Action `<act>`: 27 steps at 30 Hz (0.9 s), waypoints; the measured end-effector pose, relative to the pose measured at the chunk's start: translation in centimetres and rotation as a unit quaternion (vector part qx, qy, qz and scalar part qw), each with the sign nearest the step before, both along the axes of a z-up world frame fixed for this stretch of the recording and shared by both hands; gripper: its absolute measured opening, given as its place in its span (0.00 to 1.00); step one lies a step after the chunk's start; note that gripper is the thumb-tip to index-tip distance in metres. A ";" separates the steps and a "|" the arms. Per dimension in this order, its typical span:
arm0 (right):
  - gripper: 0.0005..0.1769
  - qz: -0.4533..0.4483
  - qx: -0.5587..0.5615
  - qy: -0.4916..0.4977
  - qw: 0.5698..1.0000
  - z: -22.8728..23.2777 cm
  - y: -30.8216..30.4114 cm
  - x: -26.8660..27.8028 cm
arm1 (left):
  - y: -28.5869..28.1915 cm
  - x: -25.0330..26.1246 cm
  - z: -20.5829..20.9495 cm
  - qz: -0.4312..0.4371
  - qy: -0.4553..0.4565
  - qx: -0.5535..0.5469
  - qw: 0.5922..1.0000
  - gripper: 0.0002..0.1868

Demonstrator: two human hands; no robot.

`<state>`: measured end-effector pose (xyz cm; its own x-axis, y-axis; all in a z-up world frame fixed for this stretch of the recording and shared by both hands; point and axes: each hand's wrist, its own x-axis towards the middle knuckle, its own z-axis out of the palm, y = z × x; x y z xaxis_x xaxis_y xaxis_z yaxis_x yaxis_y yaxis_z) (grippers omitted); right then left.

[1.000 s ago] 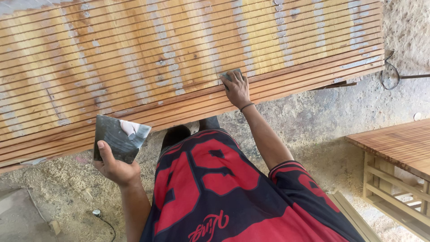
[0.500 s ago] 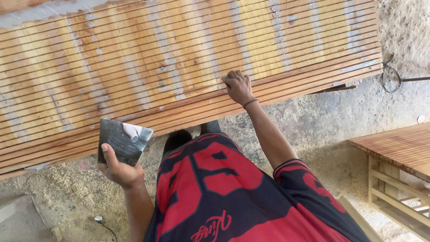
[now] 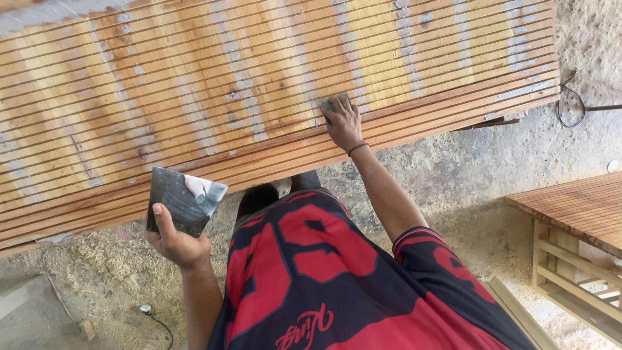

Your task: The person sands a large wooden slatted surface using a sanding block, moving systematically across the surface. They briefly pause to retrieve a small white item from a nearby container before resuming sanding.

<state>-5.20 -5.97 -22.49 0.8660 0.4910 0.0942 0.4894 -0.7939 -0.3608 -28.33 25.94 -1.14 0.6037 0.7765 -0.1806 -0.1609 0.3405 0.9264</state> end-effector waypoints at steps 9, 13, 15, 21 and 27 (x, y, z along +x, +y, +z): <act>0.13 -0.002 -0.051 0.110 0.993 1.2 0.1 2.0 | -0.2 0.8 -0.3 0.017 0.011 -0.022 1.000 0.21; 0.11 -0.021 -0.021 0.103 0.994 1.7 -0.1 3.7 | 0.0 -0.3 -0.3 0.053 0.016 -0.026 0.998 0.20; 0.14 -0.008 0.012 0.043 0.999 1.8 -0.1 5.0 | 0.1 -0.7 -0.4 0.033 0.018 -0.008 0.999 0.21; 0.19 0.019 0.044 -0.040 0.998 0.9 0.3 6.8 | 0.4 -1.7 -0.2 0.062 0.029 -0.026 0.997 0.20; 0.23 0.018 0.040 -0.028 0.999 -0.5 1.0 7.0 | 0.1 -1.8 -0.1 0.070 0.040 -0.009 0.997 0.21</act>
<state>1.76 -5.00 -22.97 0.8400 0.5112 0.1821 0.5387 -0.7451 -0.3932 -30.16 26.08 -1.26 0.4725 0.8487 -0.2377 -0.1338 0.3356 0.9324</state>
